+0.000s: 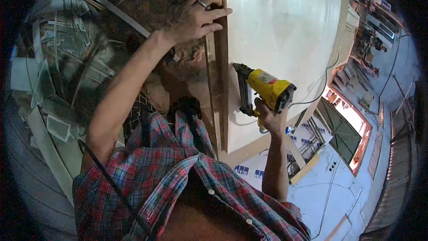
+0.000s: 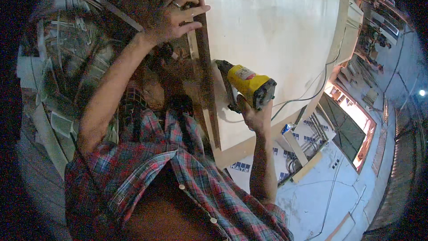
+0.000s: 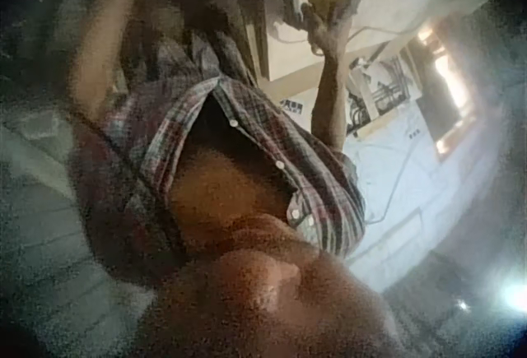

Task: The person builds a piece of furniture by aligning a thin wooden strip against the edge of a large wooden board and securing it using a pneumatic nail gun.

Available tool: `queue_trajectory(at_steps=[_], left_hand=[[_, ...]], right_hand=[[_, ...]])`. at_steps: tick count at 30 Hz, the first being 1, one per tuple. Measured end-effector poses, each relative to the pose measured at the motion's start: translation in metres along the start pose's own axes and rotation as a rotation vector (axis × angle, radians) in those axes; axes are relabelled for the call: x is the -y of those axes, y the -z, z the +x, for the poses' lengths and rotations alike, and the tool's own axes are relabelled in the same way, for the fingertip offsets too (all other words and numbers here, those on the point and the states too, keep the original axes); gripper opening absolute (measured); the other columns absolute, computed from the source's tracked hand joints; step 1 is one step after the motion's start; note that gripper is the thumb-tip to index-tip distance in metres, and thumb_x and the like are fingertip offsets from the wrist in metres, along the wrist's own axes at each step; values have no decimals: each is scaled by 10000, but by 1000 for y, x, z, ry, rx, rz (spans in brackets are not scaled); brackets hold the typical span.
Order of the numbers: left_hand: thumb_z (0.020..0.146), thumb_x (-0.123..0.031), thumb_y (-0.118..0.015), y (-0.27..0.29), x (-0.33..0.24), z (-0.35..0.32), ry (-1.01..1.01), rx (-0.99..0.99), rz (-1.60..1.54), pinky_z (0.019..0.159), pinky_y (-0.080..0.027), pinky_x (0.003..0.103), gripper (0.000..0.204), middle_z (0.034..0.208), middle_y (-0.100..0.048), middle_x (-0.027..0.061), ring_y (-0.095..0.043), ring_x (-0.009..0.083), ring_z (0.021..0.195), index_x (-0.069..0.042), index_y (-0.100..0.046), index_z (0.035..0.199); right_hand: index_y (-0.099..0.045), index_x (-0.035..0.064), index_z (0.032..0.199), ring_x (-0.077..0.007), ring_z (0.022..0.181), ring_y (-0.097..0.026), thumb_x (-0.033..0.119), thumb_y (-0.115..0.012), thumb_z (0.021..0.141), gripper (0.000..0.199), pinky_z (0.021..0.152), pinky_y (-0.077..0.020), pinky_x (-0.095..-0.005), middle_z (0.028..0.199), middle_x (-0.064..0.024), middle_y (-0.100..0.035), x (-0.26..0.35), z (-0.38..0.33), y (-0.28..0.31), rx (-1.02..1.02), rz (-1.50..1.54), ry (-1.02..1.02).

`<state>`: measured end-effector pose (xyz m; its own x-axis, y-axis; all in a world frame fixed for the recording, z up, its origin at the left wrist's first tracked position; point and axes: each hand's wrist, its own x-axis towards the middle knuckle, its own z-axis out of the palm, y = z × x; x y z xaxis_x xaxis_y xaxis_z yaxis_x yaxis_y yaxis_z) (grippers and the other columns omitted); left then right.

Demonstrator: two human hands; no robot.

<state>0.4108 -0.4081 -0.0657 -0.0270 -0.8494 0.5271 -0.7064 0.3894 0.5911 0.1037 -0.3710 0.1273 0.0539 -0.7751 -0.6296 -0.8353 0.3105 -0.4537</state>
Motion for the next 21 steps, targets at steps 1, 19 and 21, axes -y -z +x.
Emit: queue_trajectory(at_steps=[1,19,21], left_hand=[[734,-341,-796,0,0,-1,7,-18,-23,997,-338,405,489,1216,-557,-22,-479,189,1151,-226,-676,1195],[928,-390,-592,40,1,94,-561,638,236,1107,-385,446,499,1411,-524,149,-469,298,1332,-82,-573,1320],[927,-370,-594,40,6,95,-532,672,218,1107,-388,449,477,1404,-536,138,-471,284,1333,-71,-588,1299]], right_hand=[[-565,-39,1166,-241,972,-669,14,-702,790,404,848,-536,-333,1100,-171,-663,8,-3,-2,-18,35,61],[-423,82,1459,-213,782,-643,151,-680,765,743,706,-536,-338,1219,-68,-637,114,-5,-40,92,-920,565],[-423,83,1459,-214,785,-644,146,-670,773,732,713,-535,-340,1214,-67,-640,117,-6,-46,70,-930,551]])
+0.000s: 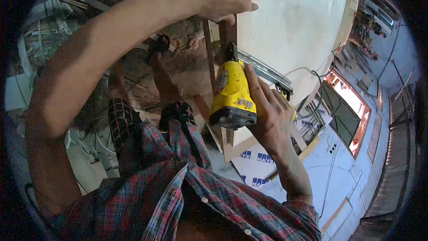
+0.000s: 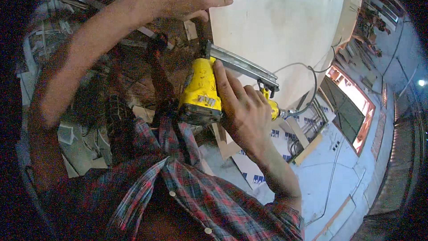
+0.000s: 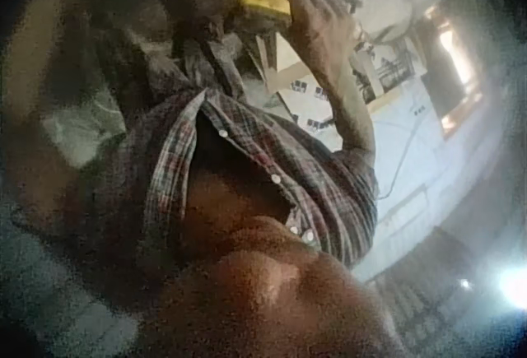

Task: The person builds a piece of furniture by aligning a thin wooden strip against the edge of a large wooden board and securing it using a pneumatic nail gun.

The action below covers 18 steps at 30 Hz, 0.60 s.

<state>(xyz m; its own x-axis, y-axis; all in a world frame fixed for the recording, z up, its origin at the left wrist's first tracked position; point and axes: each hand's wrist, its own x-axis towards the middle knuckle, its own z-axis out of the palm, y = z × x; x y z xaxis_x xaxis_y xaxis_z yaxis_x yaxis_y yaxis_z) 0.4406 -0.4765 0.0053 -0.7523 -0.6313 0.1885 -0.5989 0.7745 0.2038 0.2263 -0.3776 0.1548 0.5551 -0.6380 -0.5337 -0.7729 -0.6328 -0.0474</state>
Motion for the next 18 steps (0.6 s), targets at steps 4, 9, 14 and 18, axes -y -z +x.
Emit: queue_trajectory(at_steps=[4,9,14,18], left_hand=[[902,-370,-632,-15,-4,1,44,-127,-14,1114,-380,453,474,1393,-549,129,-477,264,1332,-71,-611,1269],[854,-381,-692,-4,-7,3,80,4,-81,1136,-353,451,488,1397,-548,123,-485,258,1327,-96,-631,1246],[868,-400,-681,-8,-6,-2,83,-60,-44,1134,-354,452,488,1415,-534,107,-471,259,1338,-109,-627,1255],[866,-413,-685,-3,-7,-2,128,32,-9,1138,-347,452,505,1444,-507,85,-441,249,1361,-124,-617,1275]], right_hand=[[-424,84,1459,-217,782,-642,141,-635,791,702,719,-534,-346,1200,-68,-646,9,1,5,-28,12,-13],[-419,91,1463,-240,730,-634,154,-649,784,720,673,-538,-350,1239,-69,-636,15,5,4,-1,-30,-53],[-487,94,1426,-235,884,-683,127,-742,729,743,807,-554,-348,1212,-113,-659,21,-4,14,-11,146,-87],[-486,47,1418,-215,1089,-656,31,-835,635,857,939,-515,-294,1287,-126,-629,-2,-8,3,-109,726,-317]])
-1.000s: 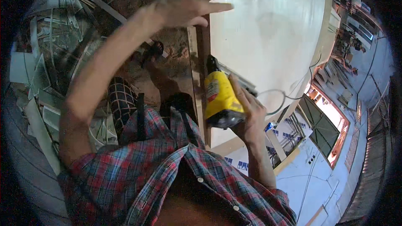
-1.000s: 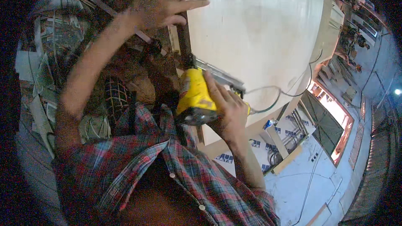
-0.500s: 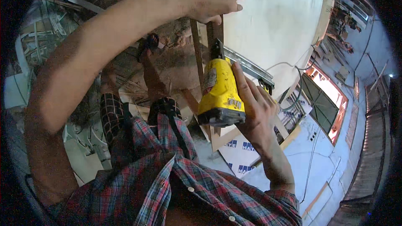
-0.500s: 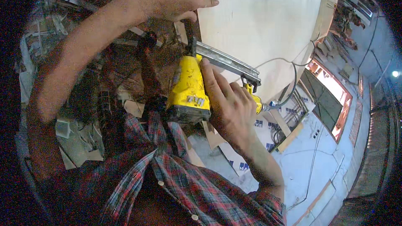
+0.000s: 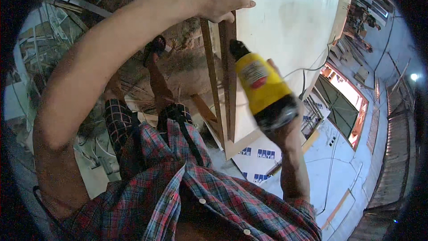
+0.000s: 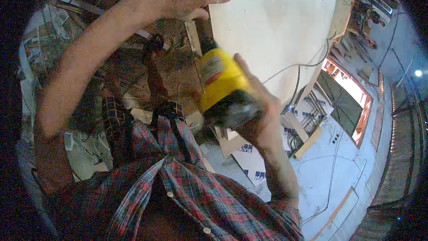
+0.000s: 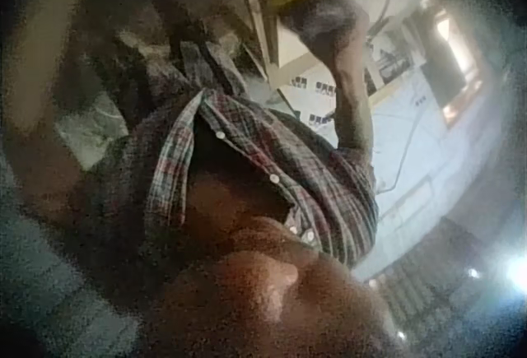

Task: The person builds a piece of furniture by aligning a thin wooden strip against the edge of a large wooden board and securing it using a pneumatic nail gun.

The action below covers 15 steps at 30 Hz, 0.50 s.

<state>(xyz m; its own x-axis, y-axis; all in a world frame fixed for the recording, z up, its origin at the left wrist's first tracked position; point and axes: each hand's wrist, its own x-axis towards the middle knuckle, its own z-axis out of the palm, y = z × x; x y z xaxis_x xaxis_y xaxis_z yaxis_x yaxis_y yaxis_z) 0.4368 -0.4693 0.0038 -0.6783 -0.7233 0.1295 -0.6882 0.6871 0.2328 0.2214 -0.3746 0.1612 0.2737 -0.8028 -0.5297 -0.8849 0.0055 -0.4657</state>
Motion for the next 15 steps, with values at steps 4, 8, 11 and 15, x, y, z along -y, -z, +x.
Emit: queue_trajectory(at_steps=[4,8,11,15], left_hand=[[861,-420,-690,-1,3,2,-15,-51,-53,1144,-334,452,513,1445,-503,81,-434,246,1365,-125,-616,1273],[867,-439,-678,3,5,-4,-7,14,-67,1145,-323,453,516,1441,-508,68,-439,233,1358,-137,-612,1281],[867,-459,-668,-4,9,-5,-20,-53,-60,1139,-326,450,525,1441,-509,64,-443,222,1355,-145,-612,1284],[851,-489,-672,-7,10,-3,-2,-73,-40,1137,-324,447,561,1434,-517,70,-445,218,1354,-153,-607,1296]], right_hand=[[-577,-58,1227,-192,1026,-678,24,-749,781,485,854,-547,-311,1180,-159,-665,-22,7,23,-70,-184,120],[-606,-65,1119,-195,888,-709,4,-702,823,319,757,-571,-305,1031,-146,-705,-23,25,27,1,32,-74],[-601,-70,1112,-186,854,-709,17,-704,832,310,738,-575,-299,980,-150,-708,-23,28,28,-27,106,-102],[-597,-53,1112,-186,863,-700,17,-704,829,310,744,-573,-300,1024,-144,-692,-23,28,30,-29,149,-103]])
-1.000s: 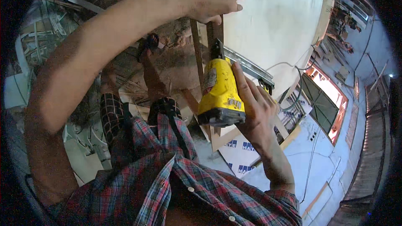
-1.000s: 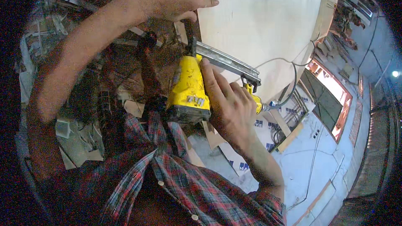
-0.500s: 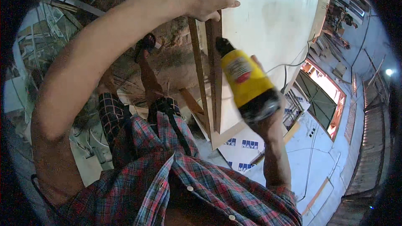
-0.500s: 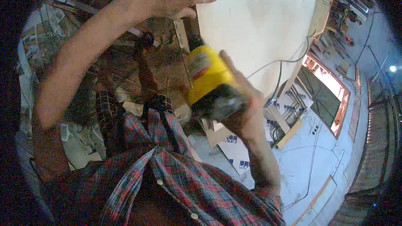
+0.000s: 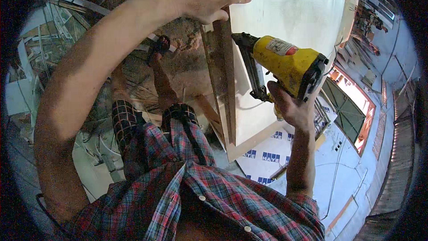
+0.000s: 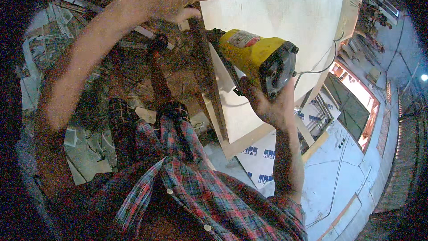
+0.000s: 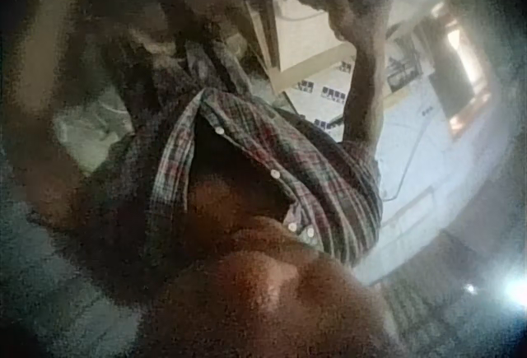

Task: The person builds a piece of furniture by aligning a thin wooden strip against the edge of a large wooden board and securing it using a pneumatic nail gun.

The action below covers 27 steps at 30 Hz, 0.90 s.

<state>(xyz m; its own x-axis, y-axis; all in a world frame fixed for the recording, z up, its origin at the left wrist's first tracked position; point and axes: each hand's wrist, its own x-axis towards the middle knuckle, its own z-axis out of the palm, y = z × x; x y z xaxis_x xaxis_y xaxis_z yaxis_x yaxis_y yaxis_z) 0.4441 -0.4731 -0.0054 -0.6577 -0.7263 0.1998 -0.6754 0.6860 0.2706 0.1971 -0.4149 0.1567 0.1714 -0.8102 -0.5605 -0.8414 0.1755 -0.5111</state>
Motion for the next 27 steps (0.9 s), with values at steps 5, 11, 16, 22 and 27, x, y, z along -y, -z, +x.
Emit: queue_trajectory(at_steps=[5,11,16,22,27], left_hand=[[850,-487,-669,4,0,2,-3,36,-53,1138,-316,455,564,1439,-515,70,-439,221,1359,-160,-603,1305],[856,-486,-664,3,2,-2,-6,38,-81,1140,-312,460,552,1434,-521,71,-446,224,1356,-156,-611,1296],[846,-472,-679,2,-3,1,-19,-1,-35,1122,-335,463,544,1419,-536,75,-465,231,1341,-146,-622,1277],[837,-452,-692,-1,-3,3,13,17,-90,1118,-348,461,542,1421,-532,91,-472,238,1336,-145,-625,1278],[851,-446,-676,1,-5,3,16,43,-65,1126,-338,470,540,1411,-542,95,-463,244,1344,-133,-618,1287]], right_hand=[[-606,15,1216,-227,988,-682,29,-768,723,519,885,-539,-329,1123,-125,-687,-10,-13,15,115,-550,336],[-407,112,1471,-239,785,-680,189,-733,736,808,679,-553,-356,1143,-56,-670,28,-20,-26,159,-727,337],[-451,147,1460,-321,980,-698,145,-785,685,843,851,-563,-406,1149,-157,-683,26,-28,-33,152,-668,276],[-435,123,1463,-315,954,-697,138,-785,684,854,810,-561,-387,1122,-157,-682,22,-28,-42,122,-715,245],[-432,134,1464,-329,931,-695,137,-790,680,862,783,-561,-403,1099,-154,-686,23,-33,-40,111,-677,204]])
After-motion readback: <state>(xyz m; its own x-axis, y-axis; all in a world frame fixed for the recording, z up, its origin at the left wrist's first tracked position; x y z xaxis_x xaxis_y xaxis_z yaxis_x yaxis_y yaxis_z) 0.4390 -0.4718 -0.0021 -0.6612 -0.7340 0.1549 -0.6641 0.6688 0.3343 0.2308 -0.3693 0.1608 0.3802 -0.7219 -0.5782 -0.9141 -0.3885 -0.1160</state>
